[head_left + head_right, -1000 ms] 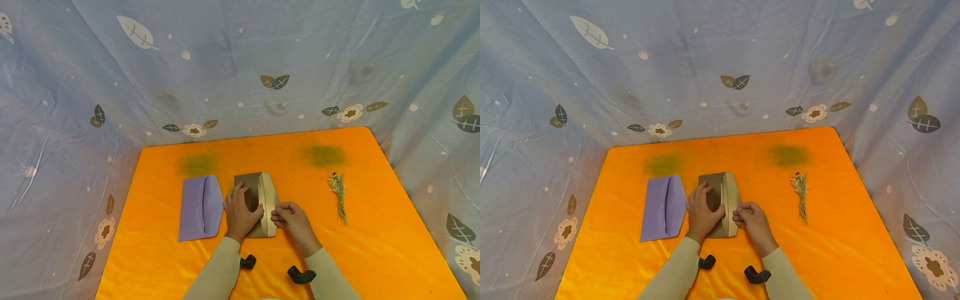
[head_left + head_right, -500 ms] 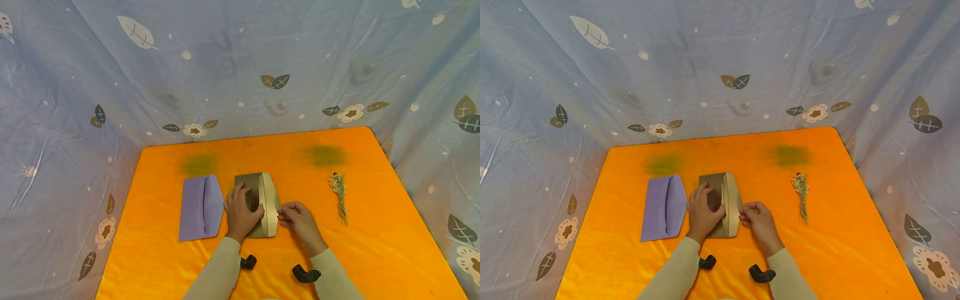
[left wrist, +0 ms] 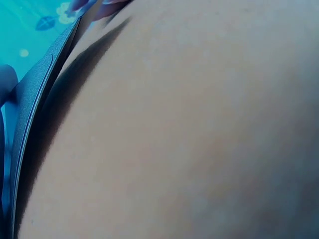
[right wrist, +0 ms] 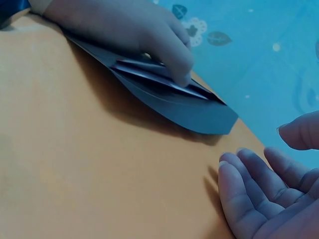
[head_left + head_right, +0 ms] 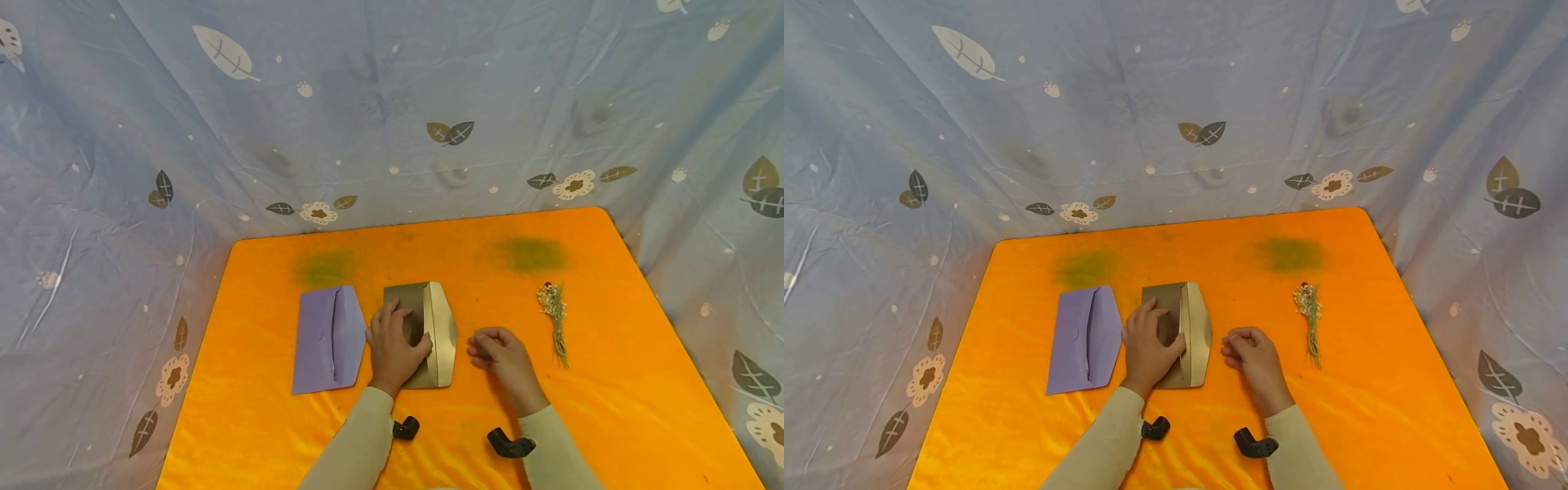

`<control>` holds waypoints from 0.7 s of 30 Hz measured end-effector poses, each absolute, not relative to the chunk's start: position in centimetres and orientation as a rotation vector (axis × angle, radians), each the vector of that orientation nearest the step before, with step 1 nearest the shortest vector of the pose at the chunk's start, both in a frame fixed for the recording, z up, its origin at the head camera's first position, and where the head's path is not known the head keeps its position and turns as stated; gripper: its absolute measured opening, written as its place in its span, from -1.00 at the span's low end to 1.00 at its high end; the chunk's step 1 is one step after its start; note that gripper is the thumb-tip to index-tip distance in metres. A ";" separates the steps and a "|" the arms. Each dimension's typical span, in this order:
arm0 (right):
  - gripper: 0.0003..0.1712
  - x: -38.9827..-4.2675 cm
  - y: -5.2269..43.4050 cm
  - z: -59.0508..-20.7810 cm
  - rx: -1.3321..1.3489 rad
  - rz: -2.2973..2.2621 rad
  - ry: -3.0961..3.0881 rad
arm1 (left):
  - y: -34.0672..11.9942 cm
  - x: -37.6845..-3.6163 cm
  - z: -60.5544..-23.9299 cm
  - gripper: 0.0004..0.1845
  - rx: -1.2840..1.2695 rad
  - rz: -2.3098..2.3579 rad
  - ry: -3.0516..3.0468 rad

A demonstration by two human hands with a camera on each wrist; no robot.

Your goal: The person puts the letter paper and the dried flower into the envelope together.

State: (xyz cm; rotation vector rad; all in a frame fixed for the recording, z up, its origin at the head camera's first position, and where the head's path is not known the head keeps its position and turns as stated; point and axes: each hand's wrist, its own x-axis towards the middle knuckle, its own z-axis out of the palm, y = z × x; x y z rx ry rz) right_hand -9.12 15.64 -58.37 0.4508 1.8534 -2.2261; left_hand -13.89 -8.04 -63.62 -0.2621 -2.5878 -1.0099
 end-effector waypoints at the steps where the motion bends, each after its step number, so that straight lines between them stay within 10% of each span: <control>1: -0.57 -9.1 15.8 -58.4 0.454 -2.223 1.857 | -8.0 -13.9 -63.6 -0.47 -0.261 -1.012 -2.595; 21: -0.50 -9.4 20.5 -57.3 0.531 -2.177 1.949 | -8.1 -13.9 -63.5 -0.47 -0.236 -1.016 -2.667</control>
